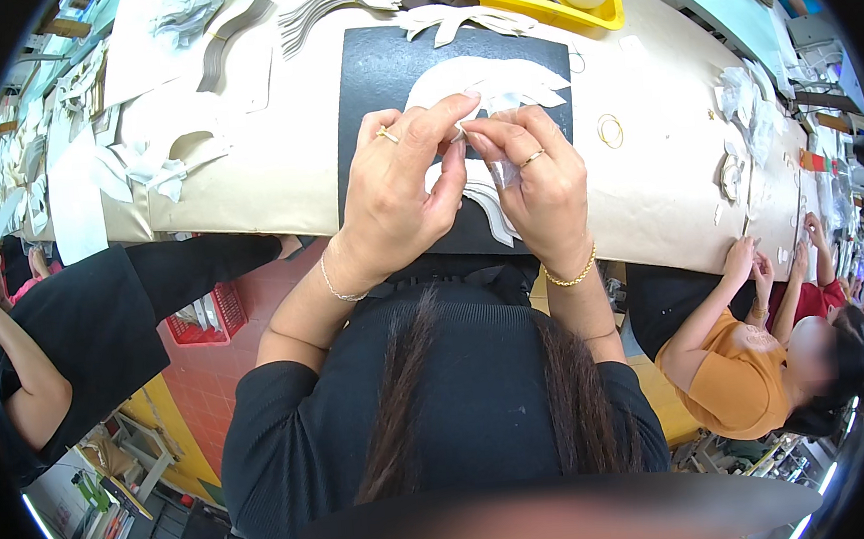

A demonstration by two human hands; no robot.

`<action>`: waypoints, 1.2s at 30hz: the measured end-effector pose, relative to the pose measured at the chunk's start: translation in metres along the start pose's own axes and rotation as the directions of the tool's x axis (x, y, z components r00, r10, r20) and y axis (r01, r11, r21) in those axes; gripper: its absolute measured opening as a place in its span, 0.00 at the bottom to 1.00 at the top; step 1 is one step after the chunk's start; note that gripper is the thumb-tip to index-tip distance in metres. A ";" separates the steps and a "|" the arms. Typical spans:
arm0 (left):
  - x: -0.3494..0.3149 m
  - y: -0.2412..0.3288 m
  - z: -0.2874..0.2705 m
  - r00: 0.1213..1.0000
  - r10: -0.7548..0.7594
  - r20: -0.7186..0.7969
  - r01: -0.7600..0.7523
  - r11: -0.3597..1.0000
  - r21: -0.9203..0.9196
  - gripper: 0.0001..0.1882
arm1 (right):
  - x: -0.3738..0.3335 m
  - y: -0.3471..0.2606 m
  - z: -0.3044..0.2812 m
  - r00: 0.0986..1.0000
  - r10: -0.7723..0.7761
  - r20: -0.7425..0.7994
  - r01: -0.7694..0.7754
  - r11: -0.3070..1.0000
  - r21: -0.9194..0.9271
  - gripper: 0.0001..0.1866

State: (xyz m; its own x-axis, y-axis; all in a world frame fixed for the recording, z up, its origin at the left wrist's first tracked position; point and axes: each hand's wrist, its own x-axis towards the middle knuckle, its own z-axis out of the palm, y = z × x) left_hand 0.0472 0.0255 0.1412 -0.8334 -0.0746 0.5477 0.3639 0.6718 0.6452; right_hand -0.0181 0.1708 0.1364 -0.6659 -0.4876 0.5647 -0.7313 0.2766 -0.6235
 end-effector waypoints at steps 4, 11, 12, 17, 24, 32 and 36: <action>-0.001 0.000 0.000 1.000 0.001 0.011 -0.001 1.000 0.003 0.28 | 0.001 0.000 0.000 1.000 0.007 -0.002 -0.007 1.000 -0.005 0.08; -0.003 -0.002 -0.004 0.922 -0.363 0.133 0.375 0.757 -0.536 0.23 | -0.004 0.006 -0.007 0.946 0.317 0.074 -0.322 0.880 0.350 0.02; -0.003 -0.003 -0.005 0.917 -0.370 0.150 0.382 0.703 -0.600 0.22 | -0.005 0.009 -0.009 0.918 0.381 0.113 -0.390 0.809 0.440 0.04; -0.007 -0.011 -0.009 0.850 -0.470 0.238 0.466 0.459 -0.756 0.21 | -0.012 0.034 -0.030 0.810 0.493 0.318 -0.388 0.045 0.920 0.09; -0.041 -0.038 -0.006 0.720 -0.581 0.379 0.565 0.174 -0.806 0.18 | -0.040 0.093 -0.090 0.710 0.630 0.314 -0.071 -0.380 0.922 0.09; -0.101 -0.059 0.012 0.476 -0.769 0.426 0.662 -0.005 -0.749 0.15 | -0.084 0.128 -0.169 0.537 0.819 -0.203 0.187 0.119 0.975 0.11; -0.110 -0.061 0.007 0.428 -0.764 0.483 0.828 0.118 -0.548 0.15 | -0.077 0.114 -0.176 0.576 0.769 -0.278 0.166 0.223 0.960 0.07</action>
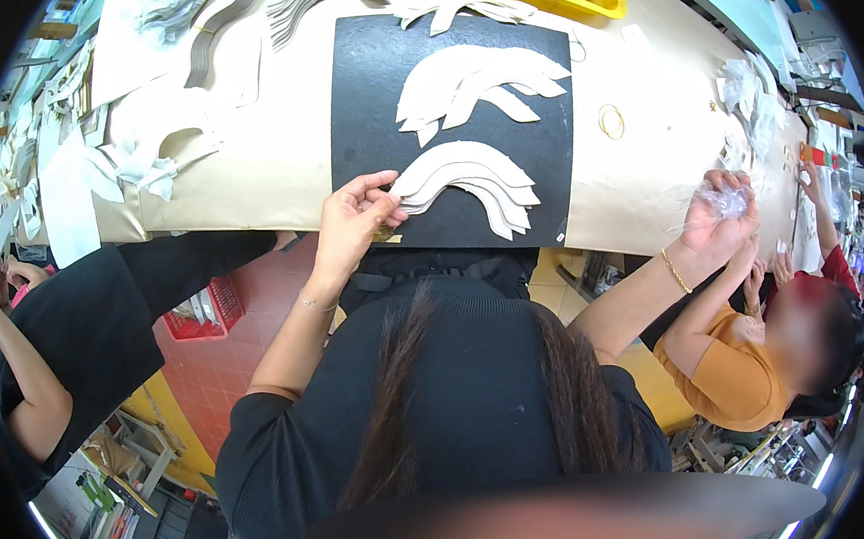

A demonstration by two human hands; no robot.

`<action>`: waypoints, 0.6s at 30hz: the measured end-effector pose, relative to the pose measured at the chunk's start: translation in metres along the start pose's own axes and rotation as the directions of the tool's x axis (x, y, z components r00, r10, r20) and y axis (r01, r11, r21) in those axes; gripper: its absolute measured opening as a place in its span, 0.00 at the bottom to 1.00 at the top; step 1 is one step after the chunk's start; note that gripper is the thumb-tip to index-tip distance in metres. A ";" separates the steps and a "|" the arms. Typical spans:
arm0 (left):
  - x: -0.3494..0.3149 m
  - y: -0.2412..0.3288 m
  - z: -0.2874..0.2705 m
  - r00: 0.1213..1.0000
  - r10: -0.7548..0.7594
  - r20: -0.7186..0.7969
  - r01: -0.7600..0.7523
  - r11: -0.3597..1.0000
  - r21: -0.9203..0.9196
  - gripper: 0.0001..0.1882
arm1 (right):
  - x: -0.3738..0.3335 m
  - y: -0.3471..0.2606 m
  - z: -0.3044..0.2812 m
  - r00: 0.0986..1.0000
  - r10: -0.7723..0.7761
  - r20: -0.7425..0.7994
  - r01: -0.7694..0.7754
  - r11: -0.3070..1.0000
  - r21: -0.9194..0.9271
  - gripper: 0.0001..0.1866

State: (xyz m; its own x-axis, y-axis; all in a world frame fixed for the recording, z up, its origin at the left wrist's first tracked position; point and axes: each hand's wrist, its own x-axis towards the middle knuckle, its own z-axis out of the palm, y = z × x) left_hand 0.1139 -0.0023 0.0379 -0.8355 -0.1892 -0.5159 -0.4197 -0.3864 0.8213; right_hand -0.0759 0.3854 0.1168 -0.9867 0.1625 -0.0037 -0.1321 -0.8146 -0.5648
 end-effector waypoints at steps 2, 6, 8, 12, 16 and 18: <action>0.000 0.007 -0.004 0.999 0.036 -0.005 -0.033 0.966 0.258 0.17 | -0.004 0.012 0.012 0.996 -0.051 -0.077 0.042 0.992 -0.117 0.05; 0.018 0.029 -0.001 0.916 0.401 -0.004 -0.254 0.588 0.768 0.18 | -0.010 0.048 0.031 0.982 -0.144 -0.121 0.106 0.955 -0.278 0.06; 0.037 0.039 0.012 0.826 0.555 0.097 -0.400 0.455 0.796 0.20 | -0.013 0.060 0.039 0.992 -0.067 -0.107 0.038 0.967 -0.253 0.08; 0.081 0.043 0.051 0.688 0.689 0.230 -0.480 0.193 0.856 0.22 | -0.020 0.069 0.048 0.997 0.028 0.069 -0.009 0.967 -0.256 0.07; 0.100 0.038 0.070 0.767 0.586 0.261 -0.381 0.090 0.920 0.20 | -0.026 0.065 0.051 0.998 -0.024 0.065 0.047 0.923 -0.381 0.07; 0.102 0.039 0.071 0.792 0.555 0.254 -0.379 0.122 0.917 0.19 | -0.028 0.066 0.052 0.998 -0.026 0.066 0.053 0.883 -0.466 0.06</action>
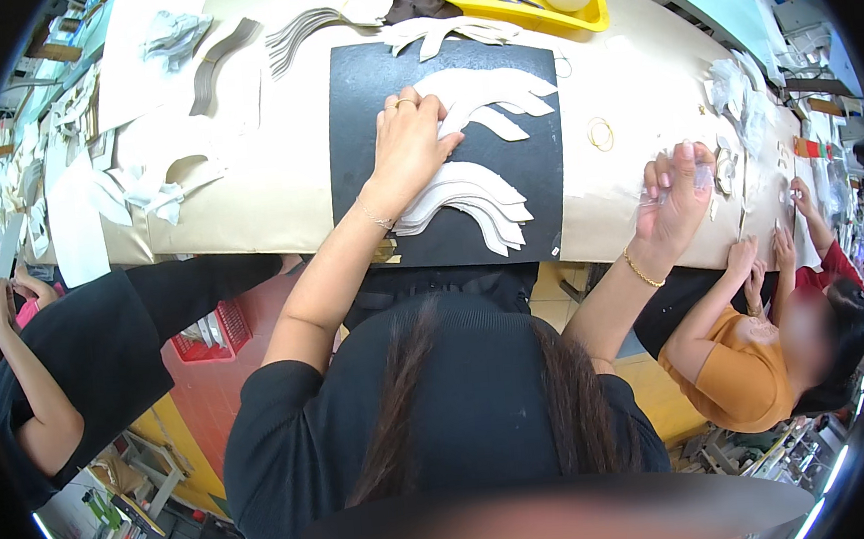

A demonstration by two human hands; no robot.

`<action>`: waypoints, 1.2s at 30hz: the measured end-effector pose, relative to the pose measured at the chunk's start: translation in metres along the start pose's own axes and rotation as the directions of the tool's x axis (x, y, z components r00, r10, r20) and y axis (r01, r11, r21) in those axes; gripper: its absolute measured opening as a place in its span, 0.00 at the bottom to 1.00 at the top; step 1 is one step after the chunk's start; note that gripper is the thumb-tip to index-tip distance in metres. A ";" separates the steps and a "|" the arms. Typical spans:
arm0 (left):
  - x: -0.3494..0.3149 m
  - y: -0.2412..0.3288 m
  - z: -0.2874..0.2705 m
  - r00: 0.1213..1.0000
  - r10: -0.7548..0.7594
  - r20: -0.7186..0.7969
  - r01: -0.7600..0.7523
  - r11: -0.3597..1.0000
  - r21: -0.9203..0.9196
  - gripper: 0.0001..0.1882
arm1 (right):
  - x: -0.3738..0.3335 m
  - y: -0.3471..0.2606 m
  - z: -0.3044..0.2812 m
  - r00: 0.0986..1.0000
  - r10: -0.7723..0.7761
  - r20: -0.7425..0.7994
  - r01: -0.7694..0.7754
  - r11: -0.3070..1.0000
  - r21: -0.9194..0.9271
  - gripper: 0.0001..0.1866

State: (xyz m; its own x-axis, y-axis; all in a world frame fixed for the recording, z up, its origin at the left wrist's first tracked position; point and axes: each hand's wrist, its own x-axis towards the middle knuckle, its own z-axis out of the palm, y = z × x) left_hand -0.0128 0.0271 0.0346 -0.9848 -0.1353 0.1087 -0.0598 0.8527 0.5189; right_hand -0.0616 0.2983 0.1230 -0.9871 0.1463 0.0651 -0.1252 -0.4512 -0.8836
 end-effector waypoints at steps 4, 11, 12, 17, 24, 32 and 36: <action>0.002 0.000 -0.011 0.999 -0.019 -0.038 0.015 0.995 -0.097 0.15 | -0.007 0.014 0.015 0.995 0.103 -0.011 -0.103 0.976 -0.192 0.09; 0.003 0.006 -0.050 0.902 -0.296 0.316 0.417 0.396 -0.818 0.12 | -0.032 0.059 0.081 0.825 -0.066 0.561 0.457 0.662 -0.594 0.07; 0.002 0.007 -0.055 0.884 -0.287 0.369 0.459 0.385 -0.801 0.10 | -0.034 0.062 0.088 0.795 -0.091 0.600 0.505 0.647 -0.571 0.08; -0.010 0.022 -0.069 0.959 -0.133 0.249 0.279 0.317 -0.906 0.09 | -0.035 0.065 0.106 0.725 -0.140 0.675 0.602 0.604 -0.522 0.10; -0.018 0.041 -0.084 0.999 -0.045 -0.001 0.032 0.724 -0.689 0.07 | -0.038 0.052 0.104 0.735 -0.106 0.670 0.553 0.665 -0.502 0.10; -0.021 0.048 -0.085 0.987 0.077 -0.139 -0.139 0.843 -0.519 0.05 | -0.040 0.051 0.097 0.737 -0.136 0.662 0.554 0.682 -0.477 0.09; -0.017 0.049 -0.081 0.996 0.004 -0.089 -0.052 0.833 -0.550 0.06 | -0.040 0.051 0.094 0.706 -0.191 0.682 0.628 0.613 -0.479 0.08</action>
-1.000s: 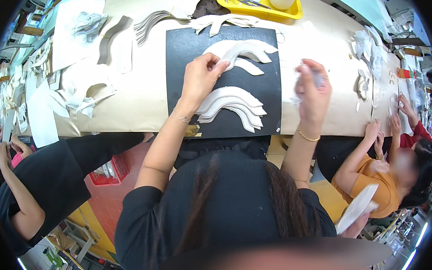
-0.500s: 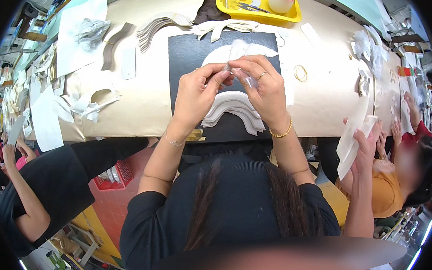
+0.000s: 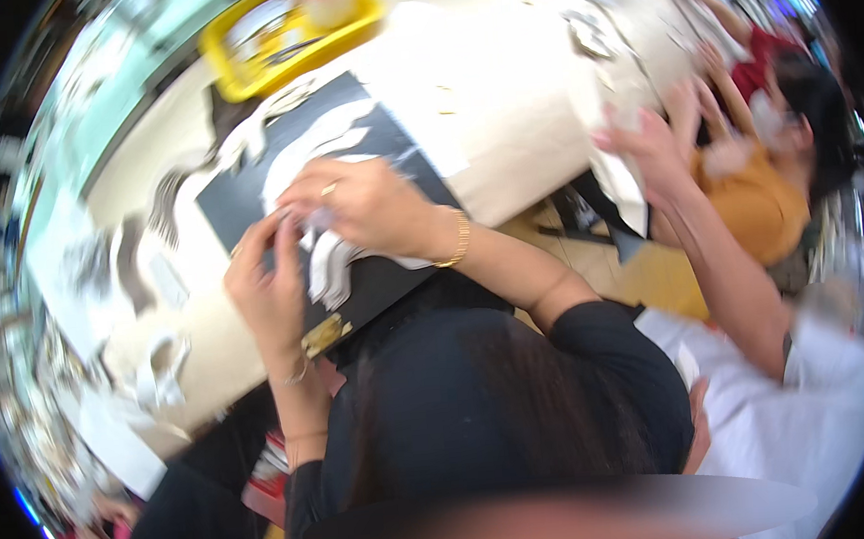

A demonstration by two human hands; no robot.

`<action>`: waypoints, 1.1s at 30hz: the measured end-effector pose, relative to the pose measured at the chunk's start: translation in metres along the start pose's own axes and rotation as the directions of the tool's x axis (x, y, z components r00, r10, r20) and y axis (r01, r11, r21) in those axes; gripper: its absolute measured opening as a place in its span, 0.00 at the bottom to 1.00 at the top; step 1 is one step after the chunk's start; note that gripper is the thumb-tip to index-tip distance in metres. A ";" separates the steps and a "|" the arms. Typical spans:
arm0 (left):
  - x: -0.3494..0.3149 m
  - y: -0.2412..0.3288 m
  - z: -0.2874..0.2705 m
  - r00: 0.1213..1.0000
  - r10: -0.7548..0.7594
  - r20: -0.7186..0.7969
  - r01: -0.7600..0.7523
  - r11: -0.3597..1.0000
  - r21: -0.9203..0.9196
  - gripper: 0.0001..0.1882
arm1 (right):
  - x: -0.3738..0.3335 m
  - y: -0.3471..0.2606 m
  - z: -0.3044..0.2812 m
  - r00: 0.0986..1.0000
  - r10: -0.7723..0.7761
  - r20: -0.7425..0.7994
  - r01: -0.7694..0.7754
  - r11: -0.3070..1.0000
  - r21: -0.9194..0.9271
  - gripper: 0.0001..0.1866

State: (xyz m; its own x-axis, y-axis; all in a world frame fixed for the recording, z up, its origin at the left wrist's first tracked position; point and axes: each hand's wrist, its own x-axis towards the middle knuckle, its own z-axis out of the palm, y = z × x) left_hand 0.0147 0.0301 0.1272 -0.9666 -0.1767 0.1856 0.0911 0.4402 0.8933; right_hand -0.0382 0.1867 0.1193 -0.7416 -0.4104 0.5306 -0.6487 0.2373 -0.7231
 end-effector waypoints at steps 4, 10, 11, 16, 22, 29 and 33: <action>-0.004 0.000 -0.002 0.993 -0.094 0.069 0.110 0.955 -0.276 0.08 | 0.001 -0.001 -0.005 0.993 0.048 -0.110 -0.041 0.997 0.065 0.06; -0.004 -0.017 -0.023 0.973 -0.120 0.195 0.213 0.789 -0.577 0.08 | -0.004 0.007 -0.026 0.846 0.517 0.134 -0.361 0.370 0.856 0.11; -0.004 -0.020 -0.026 0.966 -0.126 0.227 0.245 0.733 -0.634 0.07 | -0.003 0.010 -0.032 0.853 0.505 0.131 -0.309 0.285 0.907 0.12; -0.029 -0.038 -0.032 0.890 -0.328 0.317 0.455 0.589 -0.668 0.07 | -0.006 0.023 -0.064 0.763 0.646 0.015 -0.210 0.225 0.951 0.11; -0.069 -0.060 -0.025 0.753 -0.468 0.462 0.650 0.423 -0.631 0.08 | -0.007 0.038 -0.098 0.628 0.716 -0.303 -0.016 0.402 0.916 0.09; -0.083 -0.074 -0.021 0.718 -0.570 0.400 0.691 0.516 -0.506 0.10 | 0.000 0.036 -0.119 0.579 0.613 -0.537 0.221 0.516 0.828 0.07; -0.083 -0.070 -0.031 0.632 -0.668 0.394 0.771 0.595 -0.228 0.13 | -0.002 0.036 -0.128 0.569 0.515 -0.641 0.214 0.660 0.720 0.08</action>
State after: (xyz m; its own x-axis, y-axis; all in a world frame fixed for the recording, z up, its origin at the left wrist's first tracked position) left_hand 0.0958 -0.0129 0.0623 -0.7658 -0.0585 -0.6404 -0.6364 -0.0748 0.7677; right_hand -0.0817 0.3089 0.1492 -0.8655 0.4535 0.2129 -0.4639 -0.5648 -0.6825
